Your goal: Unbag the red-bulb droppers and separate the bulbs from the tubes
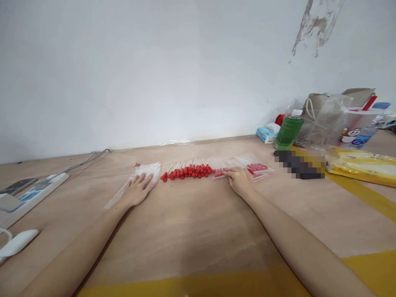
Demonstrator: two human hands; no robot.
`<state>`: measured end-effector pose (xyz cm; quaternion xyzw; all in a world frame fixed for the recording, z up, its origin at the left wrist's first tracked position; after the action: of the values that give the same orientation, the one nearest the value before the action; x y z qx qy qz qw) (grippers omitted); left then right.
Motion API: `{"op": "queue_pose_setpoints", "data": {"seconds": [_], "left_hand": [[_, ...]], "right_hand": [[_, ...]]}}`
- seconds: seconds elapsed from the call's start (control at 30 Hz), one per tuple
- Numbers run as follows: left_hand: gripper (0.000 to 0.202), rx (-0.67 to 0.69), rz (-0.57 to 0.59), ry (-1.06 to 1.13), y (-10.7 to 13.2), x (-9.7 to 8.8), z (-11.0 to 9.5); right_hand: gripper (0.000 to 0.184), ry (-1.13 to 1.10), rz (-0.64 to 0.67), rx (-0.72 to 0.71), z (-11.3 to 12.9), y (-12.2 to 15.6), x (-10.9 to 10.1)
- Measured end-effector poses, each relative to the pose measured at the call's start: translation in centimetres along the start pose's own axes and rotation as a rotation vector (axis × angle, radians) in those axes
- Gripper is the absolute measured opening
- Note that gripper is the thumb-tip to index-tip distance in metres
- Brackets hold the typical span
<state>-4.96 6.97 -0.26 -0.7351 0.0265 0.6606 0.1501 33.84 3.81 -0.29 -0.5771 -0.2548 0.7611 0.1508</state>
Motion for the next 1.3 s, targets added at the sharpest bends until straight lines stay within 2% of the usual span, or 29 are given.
{"op": "queue_pose_setpoints", "data": {"seconds": [0.1,0.23,0.3,0.37,0.47,0.53,0.57,0.6,0.7,0.77,0.87,0.93,1.0,1.1,1.2,1.3], "left_hand": [[0.051,0.021,-0.103,-0.005,0.1,-0.8,-0.2],[0.038,0.184,-0.386,-0.099,1.0,-3.3,-2.2],[0.032,0.245,-0.488,-0.126,1.6,-4.6,-3.4],[0.028,0.269,-0.551,-0.112,2.1,-5.6,-4.5],[0.023,0.327,-0.584,-0.047,2.9,-6.3,-6.2],[0.021,0.391,-0.55,0.02,3.3,-6.0,-7.5],[0.021,0.425,-0.519,0.066,3.6,-5.8,-8.2],[0.02,0.455,-0.481,0.119,3.8,-5.5,-8.8],[0.021,0.487,-0.333,0.312,4.6,-4.8,-10.4],[0.022,0.435,-0.17,0.459,5.0,-4.1,-11.4],[0.03,0.284,0.099,0.754,5.7,-2.9,-13.1],[0.04,0.163,0.224,1.006,6.1,-1.9,-14.2],[0.048,0.028,0.294,1.225,6.3,-1.0,-15.0],[0.052,-0.129,0.271,1.373,6.0,-0.1,-15.0],[0.058,-0.188,0.219,1.396,5.5,0.2,-14.2],[0.058,-0.17,0.244,1.421,5.0,0.2,-13.5]], "right_hand": [[0.028,-0.012,-0.057,0.009,-0.2,0.0,-0.6],[0.03,-0.078,-0.159,-0.034,-0.2,-0.1,-1.6],[0.03,-0.072,-0.231,-0.016,-0.5,-0.2,-2.2],[0.031,-0.047,-0.316,0.036,-0.9,-0.2,-3.0],[0.03,0.013,-0.454,0.144,-1.3,0.1,-4.7],[0.027,0.055,-0.455,0.125,-0.8,0.3,-5.8],[0.026,0.066,-0.4,0.061,-0.2,0.4,-6.2],[0.024,0.065,-0.307,-0.031,0.7,0.4,-6.5],[0.019,-0.004,0.082,-0.287,3.8,1.2,-6.8],[0.017,-0.125,0.293,-0.304,5.7,1.9,-6.6],[0.019,-0.41,0.466,-0.181,8.5,3.0,-5.5],[0.023,-0.605,0.488,-0.089,10.4,3.7,-4.4],[0.023,-0.725,0.504,-0.065,12.2,4.6,-3.2],[0.022,-0.739,0.486,-0.143,14.2,5.6,-2.3],[0.02,-0.668,0.284,-0.24,14.5,5.7,-2.8],[0.019,-0.605,0.106,-0.29,13.9,5.4,-3.1]]}}
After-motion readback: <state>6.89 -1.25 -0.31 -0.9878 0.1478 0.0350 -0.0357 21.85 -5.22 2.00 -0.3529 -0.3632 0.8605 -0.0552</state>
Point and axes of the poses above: each hand's wrist, its own y-axis away from the middle knuckle, its own x-axis out of the palm, z = x × y, the point moved 5 cm from there along -y, towards the middle knuckle, and after that the axes turned 8 degrees about x, right-handed, at the moved point
